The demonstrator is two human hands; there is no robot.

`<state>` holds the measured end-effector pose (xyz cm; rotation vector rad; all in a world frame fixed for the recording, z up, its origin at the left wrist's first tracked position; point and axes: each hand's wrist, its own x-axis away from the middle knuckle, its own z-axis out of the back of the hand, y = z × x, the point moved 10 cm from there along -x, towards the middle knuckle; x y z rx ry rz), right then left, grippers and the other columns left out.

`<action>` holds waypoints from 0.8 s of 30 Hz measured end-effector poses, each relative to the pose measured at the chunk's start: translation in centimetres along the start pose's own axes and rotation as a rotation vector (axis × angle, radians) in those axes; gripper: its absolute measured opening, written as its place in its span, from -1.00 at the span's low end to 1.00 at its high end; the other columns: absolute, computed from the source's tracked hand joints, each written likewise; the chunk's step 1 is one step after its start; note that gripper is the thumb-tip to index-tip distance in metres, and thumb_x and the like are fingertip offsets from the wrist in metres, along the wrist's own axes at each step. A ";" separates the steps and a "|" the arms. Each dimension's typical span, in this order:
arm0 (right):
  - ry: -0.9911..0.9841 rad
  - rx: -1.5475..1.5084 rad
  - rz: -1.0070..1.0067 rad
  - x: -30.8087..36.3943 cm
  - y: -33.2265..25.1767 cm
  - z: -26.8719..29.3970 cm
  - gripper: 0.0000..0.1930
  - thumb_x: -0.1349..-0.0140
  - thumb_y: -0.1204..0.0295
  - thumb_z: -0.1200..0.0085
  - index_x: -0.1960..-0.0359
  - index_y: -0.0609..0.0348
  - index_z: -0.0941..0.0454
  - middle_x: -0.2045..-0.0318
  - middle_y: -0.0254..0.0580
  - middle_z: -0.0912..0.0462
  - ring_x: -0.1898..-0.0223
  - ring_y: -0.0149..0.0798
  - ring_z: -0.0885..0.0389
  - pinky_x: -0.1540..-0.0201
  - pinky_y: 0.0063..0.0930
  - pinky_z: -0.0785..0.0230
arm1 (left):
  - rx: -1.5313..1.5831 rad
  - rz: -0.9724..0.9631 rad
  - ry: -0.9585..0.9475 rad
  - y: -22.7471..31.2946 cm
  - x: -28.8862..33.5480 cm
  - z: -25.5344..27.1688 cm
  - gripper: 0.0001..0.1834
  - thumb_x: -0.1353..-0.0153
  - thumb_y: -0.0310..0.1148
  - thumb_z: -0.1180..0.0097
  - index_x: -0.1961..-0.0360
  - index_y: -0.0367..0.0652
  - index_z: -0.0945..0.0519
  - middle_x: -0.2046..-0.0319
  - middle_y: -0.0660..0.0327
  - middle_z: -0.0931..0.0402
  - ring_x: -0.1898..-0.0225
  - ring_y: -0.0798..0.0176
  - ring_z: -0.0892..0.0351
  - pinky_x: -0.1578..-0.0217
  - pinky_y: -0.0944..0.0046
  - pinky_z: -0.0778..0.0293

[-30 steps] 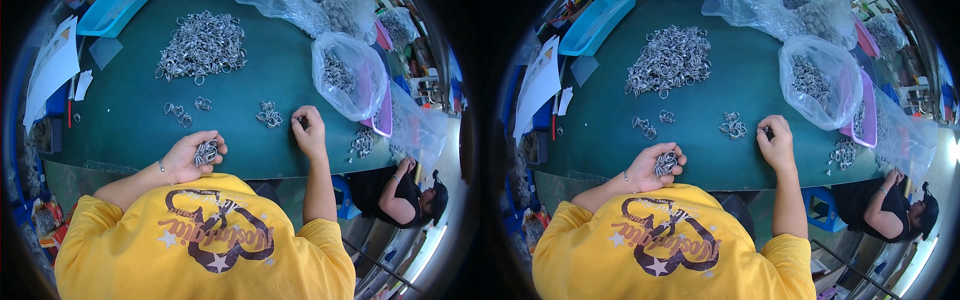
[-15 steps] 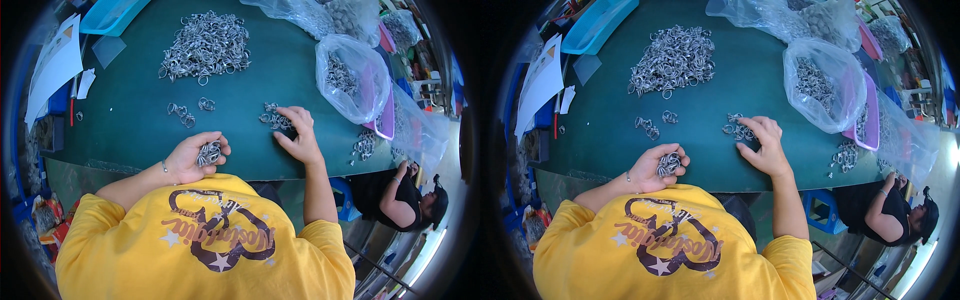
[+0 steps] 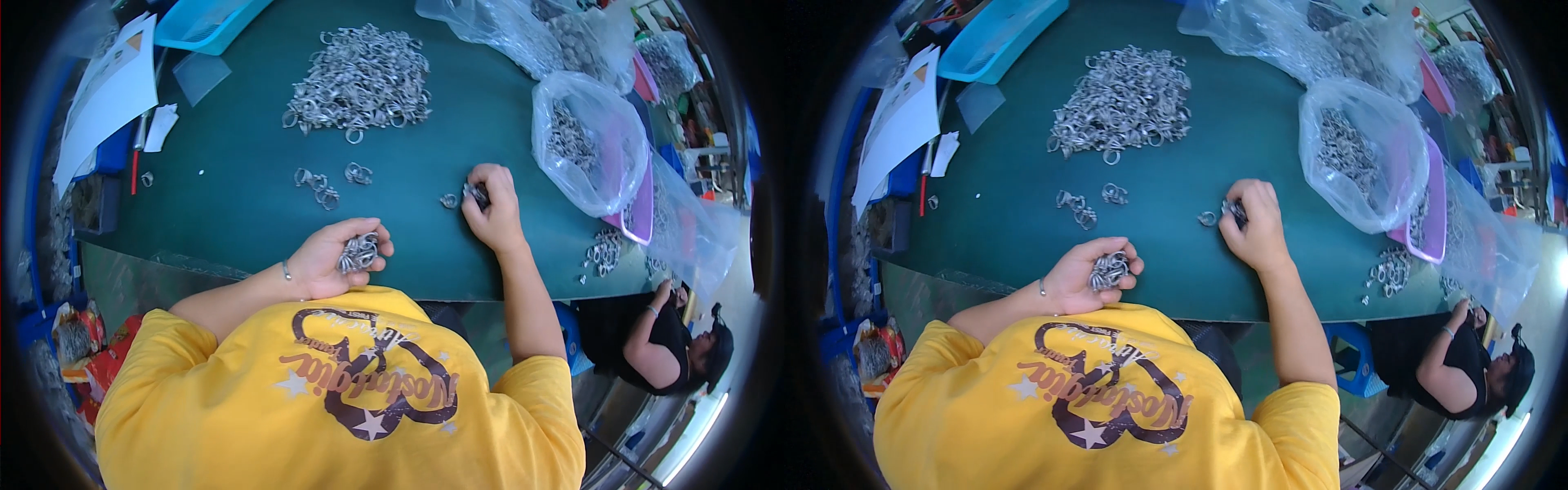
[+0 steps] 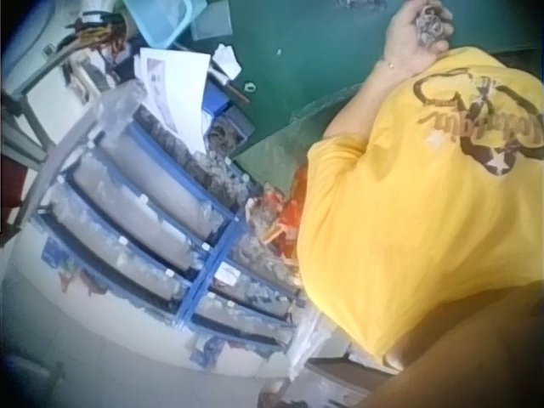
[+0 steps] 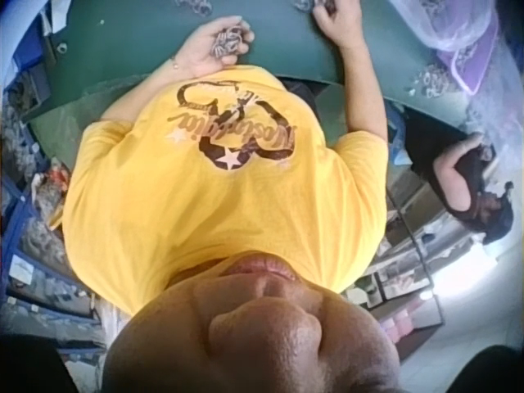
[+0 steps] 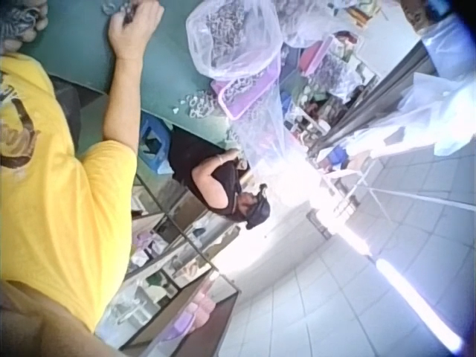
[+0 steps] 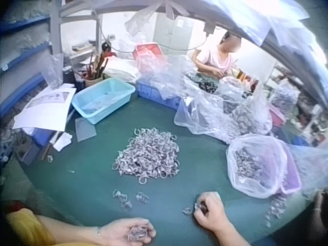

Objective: The person picks up metal rings from a large pile, moves them one by one to a smaller pile, and occasionally places rings into a clear plastic bag.

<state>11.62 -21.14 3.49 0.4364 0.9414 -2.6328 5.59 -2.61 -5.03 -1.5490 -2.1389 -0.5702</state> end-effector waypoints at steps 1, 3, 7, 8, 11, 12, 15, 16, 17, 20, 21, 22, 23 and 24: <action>-0.028 -0.035 0.055 -0.5 -0.9 -0.4 -0.75 0.13 0.59 -0.07 0.33 0.16 -0.46 0.29 -0.12 -0.52 0.19 -0.02 -0.45 0.12 -0.26 -0.26 | 0.002 -0.012 0.006 0.2 0.1 0.1 -0.77 -0.28 -0.24 0.07 0.36 -0.18 -0.48 0.37 0.11 -0.48 0.46 0.28 -0.50 0.74 0.44 -0.35; -0.137 -0.008 0.121 -0.6 -3.8 -0.9 -0.68 0.12 0.51 -0.13 0.23 0.13 -0.49 0.24 -0.11 -0.49 0.19 -0.03 -0.43 0.12 -0.25 -0.25 | 0.002 0.012 0.001 0.0 0.3 0.1 -0.78 -0.28 -0.25 0.07 0.34 -0.18 -0.48 0.38 0.13 -0.49 0.47 0.30 -0.51 0.73 0.44 -0.35; -0.152 0.054 0.184 -1.0 -5.0 -3.6 -0.63 0.06 0.37 -0.22 0.14 0.09 -0.51 0.21 -0.13 -0.48 0.18 -0.07 -0.43 0.13 -0.27 -0.26 | -0.065 0.023 -0.016 -0.3 0.5 0.3 -0.78 -0.28 -0.24 0.08 0.33 -0.17 -0.49 0.40 0.17 -0.51 0.47 0.32 -0.51 0.71 0.44 -0.31; -0.145 0.044 0.208 -1.5 -5.5 -4.4 -0.62 0.05 0.34 -0.23 0.14 0.08 -0.51 0.21 -0.14 -0.48 0.18 -0.08 -0.43 0.14 -0.27 -0.26 | -0.074 0.023 -0.022 -0.3 0.6 0.4 -0.78 -0.29 -0.24 0.08 0.33 -0.16 -0.49 0.40 0.17 -0.51 0.47 0.33 -0.51 0.71 0.44 -0.31; -0.170 0.070 0.272 -3.8 -8.8 -6.7 -0.64 0.07 0.38 -0.24 0.16 0.04 -0.52 0.21 -0.19 -0.48 0.18 -0.12 -0.43 0.19 -0.28 -0.27 | -0.071 0.024 -0.043 -0.6 0.7 0.7 -0.76 -0.30 -0.22 0.10 0.33 -0.17 -0.49 0.39 0.18 -0.50 0.46 0.33 -0.50 0.69 0.44 -0.31; -0.133 0.051 0.277 -4.3 -9.4 -7.1 -0.68 0.08 0.40 -0.25 0.22 0.03 -0.53 0.23 -0.22 -0.50 0.20 -0.14 -0.44 0.22 -0.29 -0.26 | -0.072 0.024 -0.037 -0.6 0.8 0.7 -0.75 -0.30 -0.22 0.10 0.33 -0.17 -0.49 0.39 0.18 -0.50 0.46 0.33 -0.50 0.69 0.43 -0.31; -0.114 0.013 0.346 -4.5 -9.4 -8.1 -0.75 0.07 0.41 -0.24 0.31 0.05 -0.51 0.27 -0.22 -0.51 0.23 -0.14 -0.46 0.22 -0.30 -0.26 | -0.078 0.008 -0.019 -0.5 1.5 1.1 -0.75 -0.30 -0.22 0.11 0.32 -0.18 -0.49 0.39 0.18 -0.49 0.46 0.33 -0.50 0.69 0.43 -0.30; -0.108 -0.025 0.334 -4.6 -9.2 -8.1 -0.78 0.09 0.46 -0.22 0.37 0.08 -0.48 0.27 -0.22 -0.52 0.23 -0.12 -0.47 0.21 -0.27 -0.25 | -0.079 -0.001 -0.011 -0.4 1.8 1.3 -0.75 -0.30 -0.22 0.11 0.32 -0.18 -0.49 0.39 0.18 -0.49 0.45 0.33 -0.50 0.69 0.43 -0.30; -0.117 -0.058 0.335 -4.6 -9.2 -8.0 -0.78 0.11 0.47 -0.21 0.38 0.08 -0.47 0.25 -0.21 -0.52 0.22 -0.11 -0.47 0.19 -0.26 -0.25 | -0.075 -0.008 -0.004 -0.2 2.1 1.5 -0.74 -0.31 -0.22 0.12 0.32 -0.18 -0.49 0.39 0.18 -0.49 0.45 0.33 -0.50 0.68 0.43 -0.30; -0.148 -0.144 0.323 -4.8 -10.2 -7.9 -0.73 0.18 0.48 -0.16 0.35 0.09 -0.46 0.18 -0.18 -0.52 0.13 -0.06 -0.45 0.11 -0.19 -0.22 | -0.060 -0.025 0.009 0.1 3.0 2.3 -0.74 -0.31 -0.21 0.12 0.32 -0.19 -0.48 0.38 0.18 -0.49 0.45 0.33 -0.49 0.68 0.43 -0.30; -0.149 -0.130 0.305 -4.9 -10.9 -8.2 -0.68 0.17 0.39 -0.22 0.30 0.06 -0.47 0.16 -0.19 -0.51 0.11 -0.06 -0.44 0.07 -0.19 -0.20 | -0.056 -0.027 0.010 0.1 3.2 2.4 -0.74 -0.31 -0.21 0.12 0.32 -0.19 -0.48 0.38 0.18 -0.49 0.45 0.33 -0.49 0.68 0.43 -0.30; -0.139 -0.111 0.281 -5.0 -11.6 -8.7 -0.66 0.17 0.35 -0.24 0.29 0.06 -0.48 0.17 -0.19 -0.51 0.11 -0.07 -0.44 0.07 -0.19 -0.19 | -0.052 -0.031 0.010 0.2 3.4 2.5 -0.73 -0.31 -0.21 0.12 0.31 -0.19 -0.48 0.38 0.17 -0.48 0.46 0.33 -0.49 0.68 0.43 -0.30; -0.128 -0.091 0.257 -5.1 -12.2 -9.3 -0.64 0.17 0.32 -0.26 0.28 0.05 -0.49 0.18 -0.20 -0.51 0.11 -0.07 -0.44 0.07 -0.19 -0.19 | -0.052 -0.035 0.005 0.3 3.5 2.7 -0.73 -0.31 -0.21 0.12 0.31 -0.19 -0.48 0.38 0.17 -0.48 0.45 0.33 -0.49 0.68 0.43 -0.30; -0.126 -0.055 0.264 -4.8 -12.3 -10.1 -0.63 0.18 0.29 -0.30 0.30 0.06 -0.49 0.20 -0.23 -0.51 0.12 -0.09 -0.44 0.08 -0.20 -0.19 | -0.053 -0.040 -0.002 0.3 3.5 2.7 -0.73 -0.31 -0.20 0.13 0.31 -0.18 -0.48 0.38 0.18 -0.48 0.45 0.33 -0.49 0.68 0.43 -0.30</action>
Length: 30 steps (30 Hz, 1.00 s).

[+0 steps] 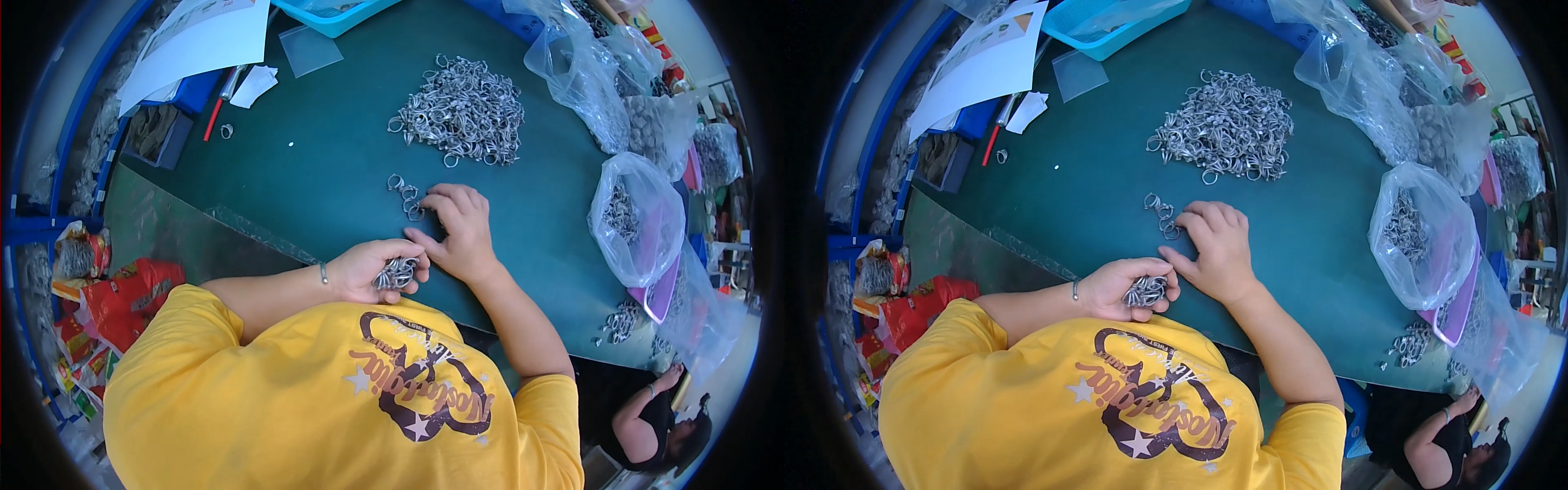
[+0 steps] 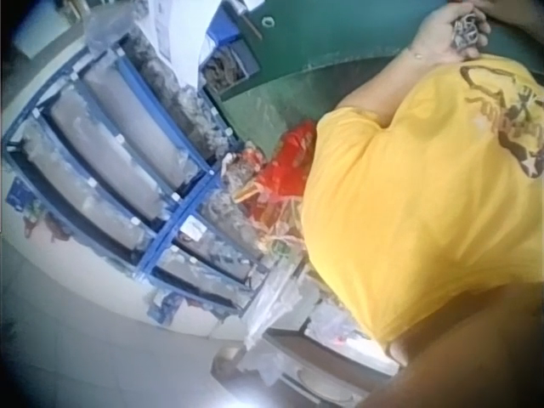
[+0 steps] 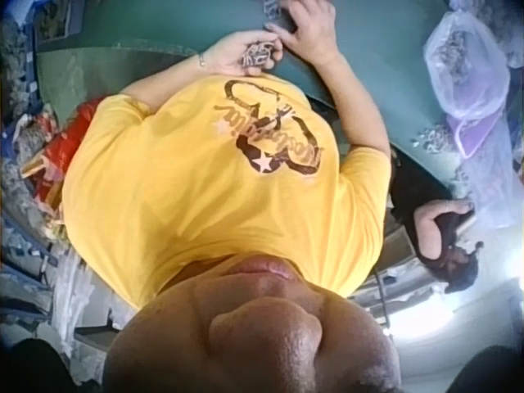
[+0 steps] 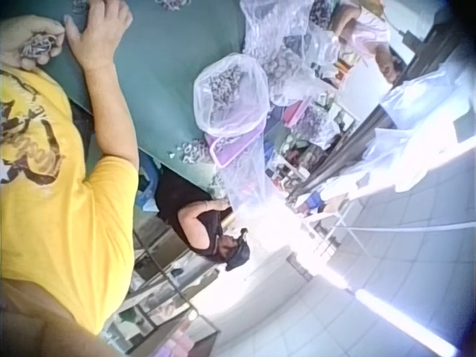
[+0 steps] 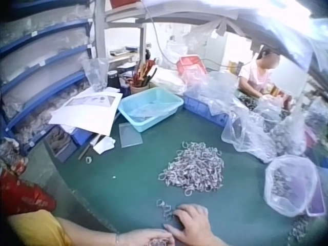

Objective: The person picks up metal rings from a large pile, moves them one by one to a smaller pile, and occasionally places rings into a clear plastic bag.

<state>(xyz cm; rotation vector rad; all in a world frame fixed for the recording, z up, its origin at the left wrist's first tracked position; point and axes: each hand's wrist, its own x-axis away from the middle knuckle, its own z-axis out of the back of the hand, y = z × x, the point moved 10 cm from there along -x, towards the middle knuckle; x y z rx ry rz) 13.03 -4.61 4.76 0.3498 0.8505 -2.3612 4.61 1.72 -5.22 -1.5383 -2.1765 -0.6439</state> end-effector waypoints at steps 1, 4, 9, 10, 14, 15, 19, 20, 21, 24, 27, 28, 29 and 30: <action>0.008 0.005 -0.008 0.2 0.3 -0.3 -0.64 0.18 0.31 -0.29 0.30 0.07 -0.49 0.20 -0.23 -0.51 0.13 -0.10 -0.44 0.08 -0.21 -0.19 | -0.001 -0.004 -0.007 0.0 0.0 0.0 -0.73 -0.31 -0.20 0.13 0.31 -0.18 -0.48 0.38 0.18 -0.48 0.45 0.33 -0.49 0.68 0.42 -0.30; 0.029 -0.005 -0.029 0.3 0.7 -0.5 -0.67 0.20 0.41 -0.28 0.32 0.09 -0.49 0.22 -0.24 -0.52 0.14 -0.12 -0.45 0.09 -0.25 -0.20 | -0.014 -0.016 -0.029 0.1 0.1 0.0 -0.73 -0.31 -0.20 0.14 0.31 -0.18 -0.48 0.38 0.18 -0.49 0.45 0.33 -0.49 0.69 0.42 -0.30; 0.045 -0.062 -0.033 0.5 1.0 -0.2 -0.67 0.21 0.44 -0.25 0.33 0.11 -0.49 0.23 -0.23 -0.52 0.15 -0.12 -0.45 0.09 -0.24 -0.21 | 0.010 -0.015 -0.008 0.2 0.4 0.4 -0.72 -0.31 -0.20 0.13 0.32 -0.18 -0.49 0.39 0.18 -0.49 0.46 0.34 -0.49 0.70 0.42 -0.30; 0.051 -0.074 -0.041 0.4 1.0 -0.1 -0.68 0.21 0.44 -0.25 0.33 0.11 -0.49 0.23 -0.22 -0.52 0.15 -0.12 -0.45 0.09 -0.24 -0.21 | 0.013 -0.019 -0.013 0.3 0.5 0.4 -0.72 -0.31 -0.20 0.13 0.32 -0.18 -0.49 0.40 0.18 -0.49 0.46 0.34 -0.50 0.70 0.42 -0.30; 0.007 -0.006 -0.112 -0.8 0.2 -0.1 -0.71 0.20 0.39 -0.25 0.36 0.10 -0.51 0.25 -0.23 -0.52 0.17 -0.12 -0.45 0.12 -0.24 -0.21 | 0.008 -0.019 -0.001 0.3 0.6 0.5 -0.73 -0.30 -0.20 0.13 0.32 -0.18 -0.49 0.39 0.18 -0.49 0.47 0.34 -0.50 0.70 0.43 -0.29; 0.000 0.040 -0.106 -1.3 -0.4 -0.4 -0.71 0.20 0.38 -0.25 0.37 0.09 -0.51 0.26 -0.23 -0.51 0.17 -0.12 -0.44 0.13 -0.24 -0.21 | 0.011 -0.013 -0.001 0.2 0.5 0.5 -0.73 -0.30 -0.20 0.13 0.32 -0.18 -0.49 0.39 0.18 -0.49 0.47 0.34 -0.50 0.71 0.43 -0.29; 0.055 0.109 -0.104 -1.3 0.2 -1.2 -0.72 0.20 0.35 -0.26 0.39 0.06 -0.51 0.27 -0.23 -0.50 0.18 -0.11 -0.44 0.16 -0.25 -0.21 | 0.007 -0.018 -0.033 0.2 0.5 0.3 -0.73 -0.30 -0.20 0.12 0.32 -0.17 -0.48 0.39 0.19 -0.49 0.46 0.33 -0.51 0.70 0.43 -0.29; 0.047 0.104 -0.093 -1.1 0.3 -1.2 -0.74 0.18 0.36 -0.25 0.40 0.06 -0.51 0.27 -0.23 -0.50 0.18 -0.10 -0.43 0.17 -0.24 -0.22 | 0.015 -0.021 -0.019 0.2 0.6 0.5 -0.74 -0.30 -0.21 0.12 0.31 -0.17 -0.48 0.39 0.19 -0.49 0.46 0.33 -0.51 0.69 0.42 -0.30; 0.057 0.115 -0.107 -1.0 0.5 -1.0 -0.75 0.18 0.37 -0.24 0.39 0.06 -0.51 0.25 -0.23 -0.50 0.17 -0.10 -0.43 0.16 -0.24 -0.22 | 0.022 -0.025 -0.005 0.3 0.8 0.7 -0.75 -0.30 -0.21 0.12 0.31 -0.17 -0.48 0.39 0.19 -0.50 0.45 0.32 -0.51 0.68 0.42 -0.31; 0.146 0.180 -0.159 -0.7 1.2 0.3 -0.76 0.15 0.40 -0.20 0.37 0.06 -0.51 0.16 -0.21 -0.51 0.11 -0.07 -0.43 0.13 -0.21 -0.23 | 0.033 -0.058 0.044 0.9 1.4 0.9 -0.77 -0.30 -0.23 0.12 0.30 -0.16 -0.49 0.38 0.19 -0.50 0.43 0.31 -0.52 0.66 0.40 -0.33; 0.143 0.239 -0.187 -1.2 2.5 0.5 -0.76 0.14 0.41 -0.19 0.35 0.06 -0.52 0.13 -0.21 -0.51 0.10 -0.06 -0.43 0.14 -0.21 -0.24 | 0.041 -0.071 0.040 1.3 1.5 0.7 -0.79 -0.30 -0.25 0.12 0.29 -0.15 -0.49 0.36 0.18 -0.51 0.41 0.31 -0.52 0.65 0.38 -0.34; 0.105 0.200 -0.159 -1.2 2.3 0.2 -0.76 0.14 0.41 -0.19 0.35 0.05 -0.52 0.13 -0.21 -0.51 0.12 -0.07 -0.43 0.14 -0.21 -0.24 | 0.044 -0.070 0.026 1.3 1.4 0.6 -0.79 -0.30 -0.25 0.11 0.29 -0.14 -0.49 0.36 0.18 -0.51 0.41 0.31 -0.52 0.65 0.38 -0.34; 0.066 0.160 -0.131 -1.1 2.1 0.0 -0.76 0.14 0.41 -0.19 0.35 0.05 -0.52 0.13 -0.21 -0.51 0.13 -0.07 -0.43 0.15 -0.22 -0.24 | 0.047 -0.068 0.013 1.2 1.4 0.6 -0.79 -0.29 -0.25 0.11 0.29 -0.14 -0.49 0.36 0.19 -0.51 0.41 0.31 -0.52 0.65 0.38 -0.34; 0.028 0.119 -0.101 -1.0 1.8 -0.3 -0.76 0.13 0.41 -0.19 0.35 0.05 -0.52 0.14 -0.21 -0.51 0.14 -0.08 -0.44 0.16 -0.22 -0.24 | 0.043 -0.054 0.010 1.1 1.3 0.6 -0.79 -0.29 -0.24 0.11 0.29 -0.14 -0.49 0.36 0.19 -0.51 0.41 0.31 -0.52 0.65 0.38 -0.34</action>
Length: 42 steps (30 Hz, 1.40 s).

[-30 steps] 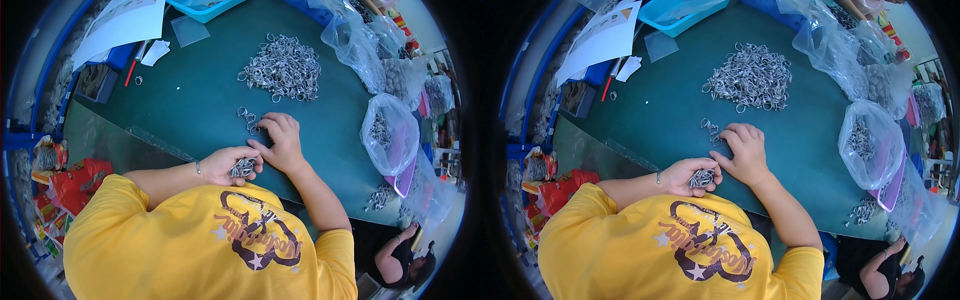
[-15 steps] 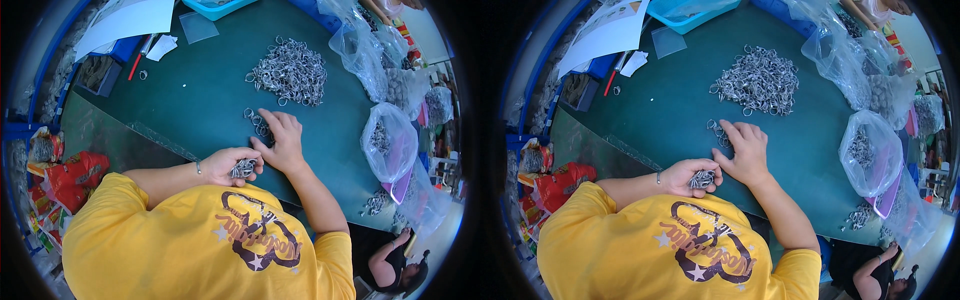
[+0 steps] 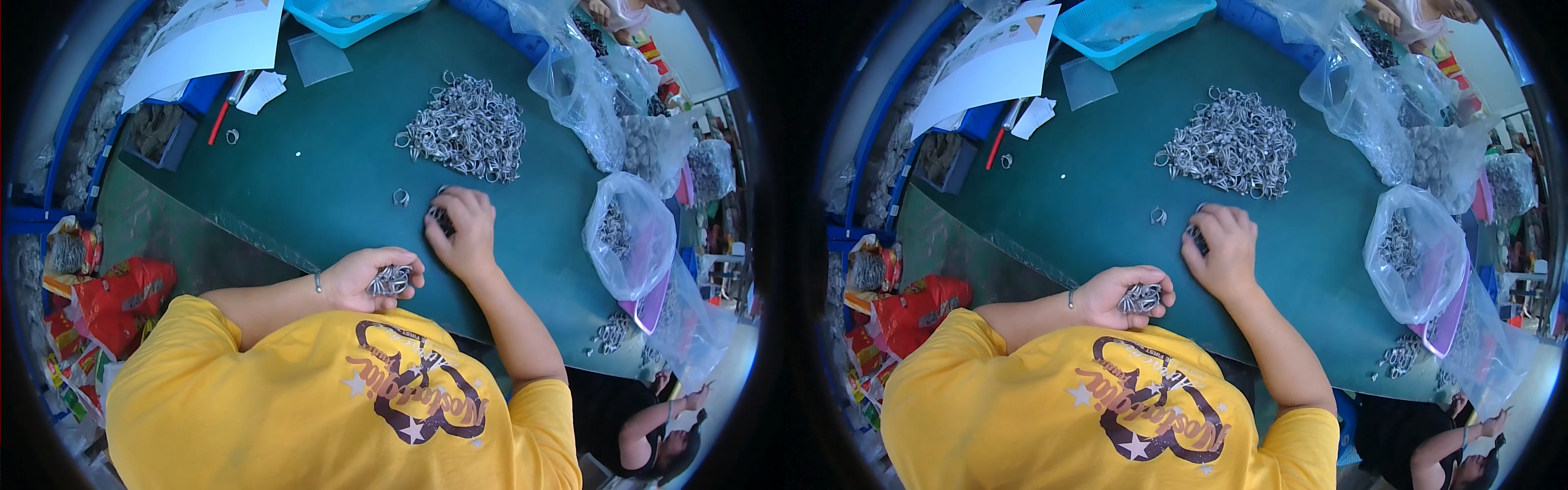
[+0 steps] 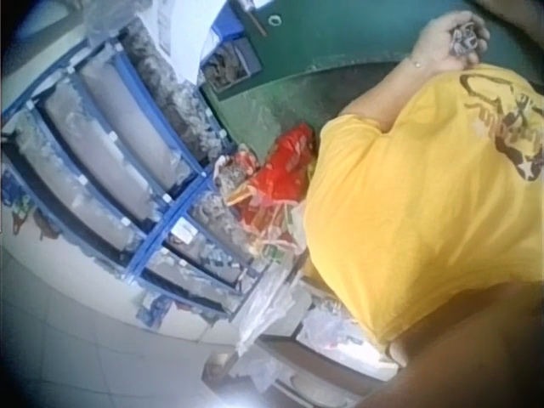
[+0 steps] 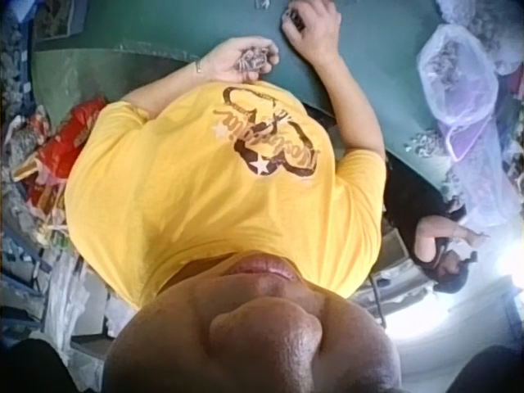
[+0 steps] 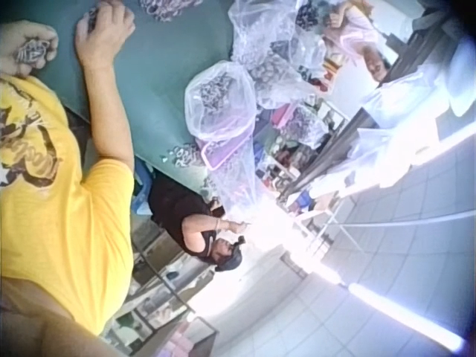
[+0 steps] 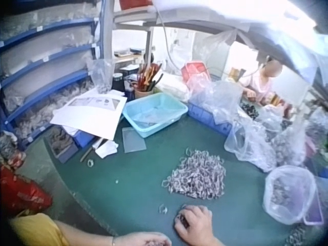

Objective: The person picks up metal rings from a large pile, moves them one by one to a smaller pile, and occasionally places rings into a clear plastic bag.

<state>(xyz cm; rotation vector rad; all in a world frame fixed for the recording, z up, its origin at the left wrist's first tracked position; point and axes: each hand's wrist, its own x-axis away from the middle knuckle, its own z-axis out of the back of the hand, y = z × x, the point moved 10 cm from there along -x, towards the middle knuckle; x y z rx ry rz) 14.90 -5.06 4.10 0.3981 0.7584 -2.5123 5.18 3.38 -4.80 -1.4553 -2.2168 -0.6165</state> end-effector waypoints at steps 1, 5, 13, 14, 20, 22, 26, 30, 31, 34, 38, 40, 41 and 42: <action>-0.026 -0.056 0.084 0.1 -0.9 -0.2 -0.73 0.13 0.41 -0.19 0.31 0.04 -0.52 0.16 -0.21 -0.51 0.17 -0.09 -0.44 0.17 -0.23 -0.24 | -0.004 0.014 -0.002 -0.2 0.0 0.0 -0.79 -0.29 -0.24 0.11 0.29 -0.14 -0.49 0.36 0.19 -0.51 0.41 0.31 -0.52 0.64 0.38 -0.34; -0.098 -0.070 0.120 -0.4 -3.3 -0.7 -0.59 0.10 0.31 -0.22 0.11 -0.05 -0.52 0.05 -0.22 -0.46 0.08 -0.08 -0.40 0.10 -0.17 -0.21 | 0.003 0.047 -0.030 -0.6 -0.4 0.1 -0.77 -0.29 -0.22 0.10 0.29 -0.14 -0.49 0.36 0.19 -0.51 0.40 0.30 -0.54 0.64 0.39 -0.35; -0.162 -0.006 0.226 2.1 -2.3 -0.1 -0.65 0.09 0.31 -0.21 0.19 -0.04 -0.54 0.08 -0.26 -0.48 0.03 -0.15 -0.42 0.08 -0.17 -0.21 | 0.077 -0.077 0.071 1.8 0.6 -0.2 -0.74 -0.29 -0.25 0.13 0.23 -0.19 -0.51 0.23 0.10 -0.54 0.21 0.19 -0.56 0.44 0.33 -0.50; -0.153 -0.016 0.187 3.0 -1.5 0.3 -0.66 0.10 0.34 -0.21 0.20 -0.03 -0.55 0.11 -0.25 -0.48 0.06 -0.16 -0.44 0.11 -0.22 -0.23 | 0.107 -0.119 0.108 2.5 0.7 -0.1 -0.74 -0.29 -0.25 0.13 0.23 -0.20 -0.51 0.22 0.09 -0.54 0.19 0.17 -0.56 0.40 0.31 -0.52; 0.430 -0.552 -0.360 3.3 3.8 4.1 -0.80 0.10 0.58 -0.17 0.36 0.21 -0.56 0.29 -0.10 -0.50 0.24 -0.18 -0.51 0.18 -0.42 -0.39 | 0.047 -0.284 0.223 4.3 -2.2 -2.6 -0.73 -0.29 -0.29 0.18 0.10 -0.19 -0.43 0.05 0.08 -0.45 -0.02 0.10 -0.44 -0.04 0.11 -0.37; 0.528 -0.734 -0.462 4.1 4.0 3.8 -0.84 0.09 0.58 -0.17 0.39 0.21 -0.55 0.30 -0.10 -0.51 0.22 -0.19 -0.50 0.16 -0.42 -0.37 | 0.032 -0.293 0.159 3.6 -4.7 -4.5 -0.75 -0.29 -0.29 0.21 0.11 -0.15 -0.42 0.08 0.11 -0.45 0.02 0.17 -0.45 -0.03 0.15 -0.38; 0.613 -0.451 -0.206 4.8 1.8 8.9 -0.87 0.10 0.57 -0.16 0.45 0.21 -0.53 0.29 -0.04 -0.52 0.20 -0.12 -0.51 0.13 -0.35 -0.37 | 0.207 -0.166 -0.287 2.2 -10.9 -10.7 -0.80 -0.30 -0.28 0.24 0.22 -0.08 -0.41 0.26 0.24 -0.44 0.12 0.35 -0.46 0.07 0.29 -0.42; 0.932 -0.111 -0.208 5.9 5.8 19.2 -0.93 0.05 0.63 -0.09 0.51 0.25 -0.46 0.34 -0.06 -0.54 0.27 -0.14 -0.49 0.18 -0.31 -0.35 | -0.011 -0.168 -0.546 2.3 -15.3 -23.7 -0.71 -0.30 -0.16 0.17 0.10 -0.10 -0.40 0.18 0.20 -0.45 0.08 0.34 -0.44 0.03 0.29 -0.37; 1.034 0.076 -0.202 6.6 7.4 21.8 -0.93 0.01 0.62 -0.08 0.47 0.26 -0.45 0.34 -0.06 -0.54 0.29 -0.16 -0.48 0.17 -0.31 -0.33 | -0.180 -0.192 -0.578 2.5 -16.1 -26.4 -0.66 -0.29 -0.13 0.14 0.05 -0.12 -0.40 0.13 0.19 -0.44 0.04 0.32 -0.42 0.00 0.25 -0.35; 1.014 0.207 -0.470 8.6 14.9 25.8 -0.72 -0.17 0.43 -0.02 0.14 0.36 -0.48 0.19 0.00 -0.55 0.15 -0.16 -0.50 0.05 -0.38 -0.30 | -0.603 -0.408 -0.167 5.7 -14.9 -27.6 -0.53 -0.27 -0.12 0.08 -0.10 -0.18 -0.33 -0.03 0.15 -0.37 -0.09 0.25 -0.32 -0.07 0.09 -0.26; 0.886 0.150 -0.404 9.4 13.5 23.4 -0.79 -0.13 0.55 0.00 0.18 0.33 -0.51 0.19 -0.02 -0.56 0.13 -0.14 -0.51 0.04 -0.35 -0.31 | -1.486 -1.551 0.003 14.8 -7.9 -24.5 -0.75 -0.16 -0.27 -0.07 0.18 -0.14 -0.56 0.04 0.10 -0.45 -0.07 0.11 -0.37 -0.06 0.23 -0.27; 0.644 0.088 -0.274 6.6 11.6 19.1 -0.80 -0.05 0.59 -0.05 0.24 0.29 -0.53 0.20 -0.03 -0.55 0.13 -0.07 -0.51 0.05 -0.30 -0.34 | -1.985 -1.714 0.706 18.1 -4.6 -20.9 -0.72 -0.16 -0.18 -0.05 0.15 -0.06 -0.56 0.00 0.02 -0.41 -0.10 -0.07 -0.31 -0.12 0.11 -0.20; 0.506 0.082 -0.177 4.4 9.9 16.1 -0.80 -0.03 0.58 -0.06 0.25 0.27 -0.54 0.19 -0.03 -0.55 0.13 -0.04 -0.51 0.05 -0.29 -0.35 | -2.139 -1.540 1.174 20.3 -4.5 -16.6 -0.64 -0.17 -0.10 -0.02 0.04 0.05 -0.53 -0.07 0.02 -0.37 -0.13 -0.06 -0.31 -0.11 0.09 -0.24; 0.441 0.042 -0.126 2.7 8.9 13.8 -0.78 -0.03 0.56 -0.08 0.23 0.24 -0.54 0.17 -0.02 -0.55 0.09 -0.02 -0.50 0.03 -0.25 -0.34 | -2.119 -1.287 1.024 21.3 -5.4 -14.1 -0.61 -0.18 -0.09 0.00 -0.03 0.10 -0.48 -0.10 0.02 -0.35 -0.14 -0.06 -0.31 -0.10 0.08 -0.26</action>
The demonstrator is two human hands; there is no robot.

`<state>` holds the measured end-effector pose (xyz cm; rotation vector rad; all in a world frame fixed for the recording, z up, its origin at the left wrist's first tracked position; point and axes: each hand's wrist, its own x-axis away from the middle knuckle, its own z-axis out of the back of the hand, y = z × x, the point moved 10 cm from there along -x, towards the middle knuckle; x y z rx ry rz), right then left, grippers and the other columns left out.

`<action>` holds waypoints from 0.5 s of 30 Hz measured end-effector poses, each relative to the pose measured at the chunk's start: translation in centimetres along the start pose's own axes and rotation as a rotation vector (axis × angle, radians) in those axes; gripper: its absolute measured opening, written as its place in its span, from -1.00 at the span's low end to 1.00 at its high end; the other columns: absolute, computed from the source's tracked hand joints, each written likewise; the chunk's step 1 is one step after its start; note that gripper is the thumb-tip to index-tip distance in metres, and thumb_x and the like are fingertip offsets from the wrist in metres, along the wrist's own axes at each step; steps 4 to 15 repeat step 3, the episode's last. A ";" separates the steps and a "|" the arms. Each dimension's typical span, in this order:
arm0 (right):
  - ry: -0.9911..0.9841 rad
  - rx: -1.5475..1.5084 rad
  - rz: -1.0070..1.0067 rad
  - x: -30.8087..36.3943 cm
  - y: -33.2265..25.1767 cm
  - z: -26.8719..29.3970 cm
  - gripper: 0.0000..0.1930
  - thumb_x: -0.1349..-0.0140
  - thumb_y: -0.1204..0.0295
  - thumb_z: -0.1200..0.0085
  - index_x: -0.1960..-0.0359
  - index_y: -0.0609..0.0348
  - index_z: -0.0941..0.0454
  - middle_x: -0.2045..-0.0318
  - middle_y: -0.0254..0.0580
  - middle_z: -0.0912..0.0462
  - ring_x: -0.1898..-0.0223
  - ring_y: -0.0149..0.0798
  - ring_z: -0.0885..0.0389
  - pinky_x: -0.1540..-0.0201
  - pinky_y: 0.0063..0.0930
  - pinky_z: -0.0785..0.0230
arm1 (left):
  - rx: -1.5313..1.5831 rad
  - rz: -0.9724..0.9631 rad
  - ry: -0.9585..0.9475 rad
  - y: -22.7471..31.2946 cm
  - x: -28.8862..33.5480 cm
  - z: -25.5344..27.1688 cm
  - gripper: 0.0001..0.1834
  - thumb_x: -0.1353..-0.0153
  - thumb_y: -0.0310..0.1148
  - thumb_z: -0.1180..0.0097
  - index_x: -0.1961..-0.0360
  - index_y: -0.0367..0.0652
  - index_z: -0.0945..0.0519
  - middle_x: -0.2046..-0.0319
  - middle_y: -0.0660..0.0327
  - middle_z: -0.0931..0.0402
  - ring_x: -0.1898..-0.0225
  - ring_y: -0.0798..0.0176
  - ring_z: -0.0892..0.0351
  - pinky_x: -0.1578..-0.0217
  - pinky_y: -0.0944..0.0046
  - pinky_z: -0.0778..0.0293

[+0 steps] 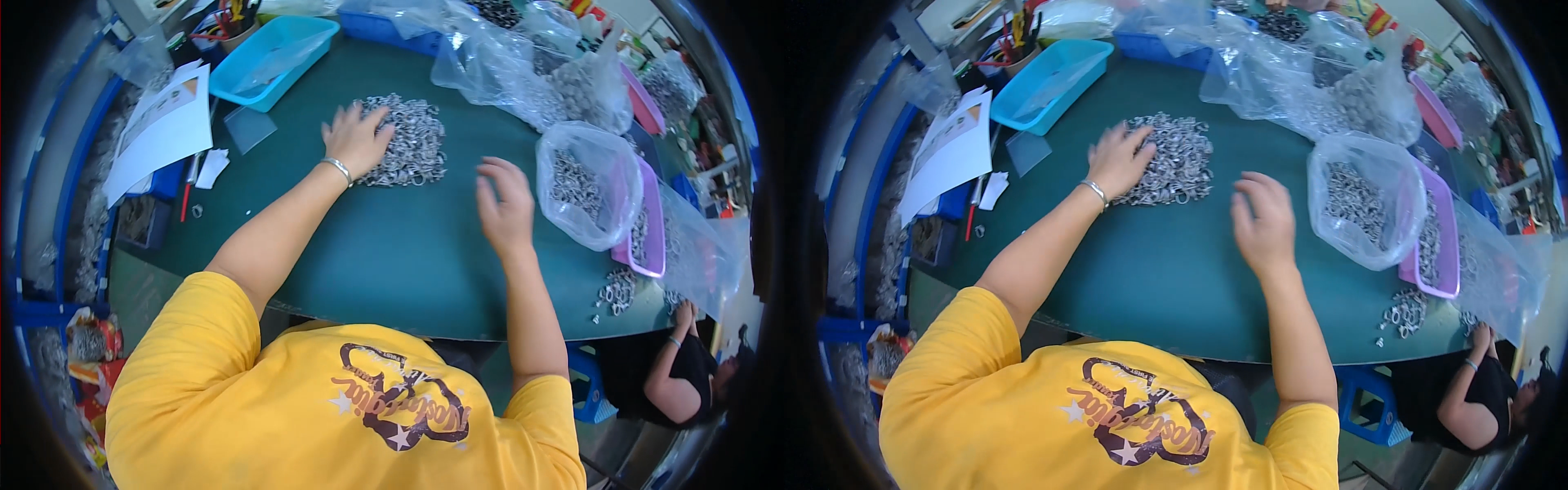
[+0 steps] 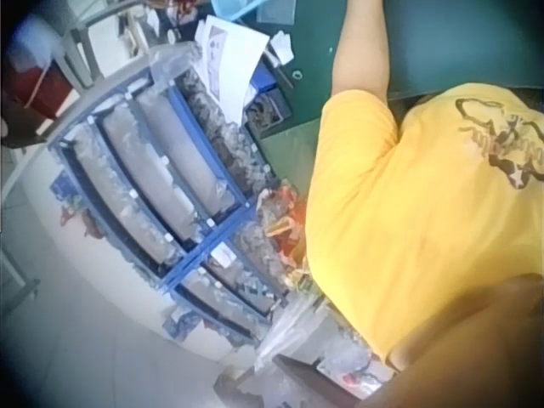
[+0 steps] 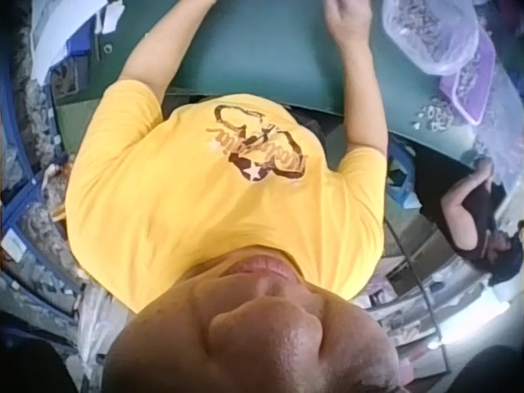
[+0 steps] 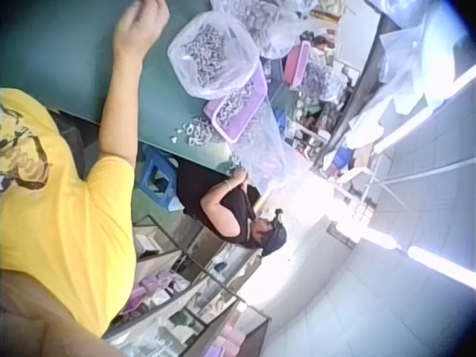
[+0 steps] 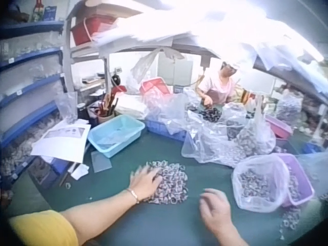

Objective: The person picks up metal rings from a large pile, moves them one by one to a smaller pile, and occasionally places rings into a clear plastic bag.

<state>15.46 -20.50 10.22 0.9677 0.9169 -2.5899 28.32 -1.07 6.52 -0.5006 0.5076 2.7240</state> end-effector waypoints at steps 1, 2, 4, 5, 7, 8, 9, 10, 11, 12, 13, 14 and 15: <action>-0.065 -0.034 0.043 -0.6 -1.2 -2.6 -0.77 -0.02 0.54 -0.10 0.22 0.21 -0.54 0.14 -0.01 -0.54 0.06 0.01 -0.49 0.01 -0.21 -0.33 | 0.136 0.046 -0.214 -1.0 0.7 -1.8 -0.56 -0.19 -0.08 0.01 -0.10 0.15 -0.44 -0.13 0.03 -0.32 -0.15 -0.06 -0.31 -0.10 0.07 -0.28; -0.107 -0.021 0.104 -1.1 -2.2 -4.9 -0.70 -0.02 0.48 -0.13 0.15 0.19 -0.52 0.06 0.00 -0.51 -0.02 -0.01 -0.44 -0.07 -0.16 -0.26 | 0.060 -0.059 -0.201 -0.2 1.9 -1.5 -0.49 -0.18 -0.08 0.00 -0.19 0.18 -0.35 -0.18 0.01 -0.28 -0.16 -0.05 -0.32 -0.09 0.06 -0.32; -0.151 -0.005 0.165 -1.6 -3.0 -7.2 -0.63 -0.02 0.41 -0.16 0.08 0.17 -0.49 -0.02 0.01 -0.47 -0.10 -0.02 -0.40 -0.15 -0.10 -0.18 | 0.049 -0.049 -0.203 -0.8 2.2 -1.3 -0.49 -0.18 -0.08 0.00 -0.19 0.18 -0.35 -0.18 0.01 -0.28 -0.16 -0.05 -0.32 -0.09 0.06 -0.32; -0.151 -0.005 0.165 -1.6 -3.0 -7.2 -0.63 -0.02 0.41 -0.16 0.08 0.17 -0.49 -0.02 0.01 -0.47 -0.10 -0.02 -0.40 -0.15 -0.10 -0.18 | 0.049 -0.049 -0.203 -0.8 2.2 -1.3 -0.49 -0.18 -0.08 0.00 -0.19 0.18 -0.35 -0.18 0.01 -0.28 -0.16 -0.05 -0.32 -0.09 0.06 -0.32; -0.151 -0.005 0.165 -1.6 -3.0 -7.2 -0.63 -0.02 0.41 -0.16 0.08 0.17 -0.49 -0.02 0.01 -0.47 -0.10 -0.02 -0.40 -0.15 -0.10 -0.18 | 0.049 -0.049 -0.203 -0.8 2.2 -1.3 -0.49 -0.18 -0.08 0.00 -0.19 0.18 -0.35 -0.18 0.01 -0.28 -0.16 -0.05 -0.32 -0.09 0.06 -0.32; -0.151 -0.005 0.165 -1.6 -3.0 -7.2 -0.63 -0.02 0.41 -0.16 0.08 0.17 -0.49 -0.02 0.01 -0.47 -0.10 -0.02 -0.40 -0.15 -0.10 -0.18 | 0.049 -0.049 -0.203 -0.8 2.2 -1.3 -0.49 -0.18 -0.08 0.00 -0.19 0.18 -0.35 -0.18 0.01 -0.28 -0.16 -0.05 -0.32 -0.09 0.06 -0.32; -0.151 -0.005 0.165 -1.6 -3.0 -7.2 -0.63 -0.02 0.41 -0.16 0.08 0.17 -0.49 -0.02 0.01 -0.47 -0.10 -0.02 -0.40 -0.15 -0.10 -0.18 | 0.049 -0.049 -0.203 -0.8 2.2 -1.3 -0.49 -0.18 -0.08 0.00 -0.19 0.18 -0.35 -0.18 0.01 -0.28 -0.16 -0.05 -0.32 -0.09 0.06 -0.32; -0.151 -0.005 0.165 -1.6 -3.0 -7.2 -0.63 -0.02 0.41 -0.16 0.08 0.17 -0.49 -0.02 0.01 -0.47 -0.10 -0.02 -0.40 -0.15 -0.10 -0.18 | 0.049 -0.049 -0.203 -0.8 2.2 -1.3 -0.49 -0.18 -0.08 0.00 -0.19 0.18 -0.35 -0.18 0.01 -0.28 -0.16 -0.05 -0.32 -0.09 0.06 -0.32; -0.151 -0.005 0.165 -1.6 -3.0 -7.2 -0.63 -0.02 0.41 -0.16 0.08 0.17 -0.49 -0.02 0.01 -0.47 -0.10 -0.02 -0.40 -0.15 -0.10 -0.18 | 0.049 -0.049 -0.203 -0.8 2.2 -1.3 -0.49 -0.18 -0.08 0.00 -0.19 0.18 -0.35 -0.18 0.01 -0.28 -0.16 -0.05 -0.32 -0.09 0.06 -0.32; -0.151 -0.005 0.165 -1.6 -3.0 -7.2 -0.63 -0.02 0.41 -0.16 0.08 0.17 -0.49 -0.02 0.01 -0.47 -0.10 -0.02 -0.40 -0.15 -0.10 -0.18 | 0.049 -0.049 -0.203 -0.8 2.2 -1.3 -0.49 -0.18 -0.08 0.00 -0.19 0.18 -0.35 -0.18 0.01 -0.28 -0.16 -0.05 -0.32 -0.09 0.06 -0.32; -0.151 -0.005 0.165 -1.6 -3.0 -7.2 -0.63 -0.02 0.41 -0.16 0.08 0.17 -0.49 -0.02 0.01 -0.47 -0.10 -0.02 -0.40 -0.15 -0.10 -0.18 | 0.049 -0.049 -0.203 -0.8 2.2 -1.3 -0.49 -0.18 -0.08 0.00 -0.19 0.18 -0.35 -0.18 0.01 -0.28 -0.16 -0.05 -0.32 -0.09 0.06 -0.32; -0.151 -0.005 0.165 -1.6 -3.0 -7.2 -0.63 -0.02 0.41 -0.16 0.08 0.17 -0.49 -0.02 0.01 -0.47 -0.10 -0.02 -0.40 -0.15 -0.10 -0.18 | 0.049 -0.049 -0.203 -0.8 2.2 -1.3 -0.49 -0.18 -0.08 0.00 -0.19 0.18 -0.35 -0.18 0.01 -0.28 -0.16 -0.05 -0.32 -0.09 0.06 -0.32; -0.151 -0.005 0.165 -1.6 -3.0 -7.2 -0.63 -0.02 0.41 -0.16 0.08 0.17 -0.49 -0.02 0.01 -0.47 -0.10 -0.02 -0.40 -0.15 -0.10 -0.18 | 0.049 -0.049 -0.203 -0.8 2.2 -1.3 -0.49 -0.18 -0.08 0.00 -0.19 0.18 -0.35 -0.18 0.01 -0.28 -0.16 -0.05 -0.32 -0.09 0.06 -0.32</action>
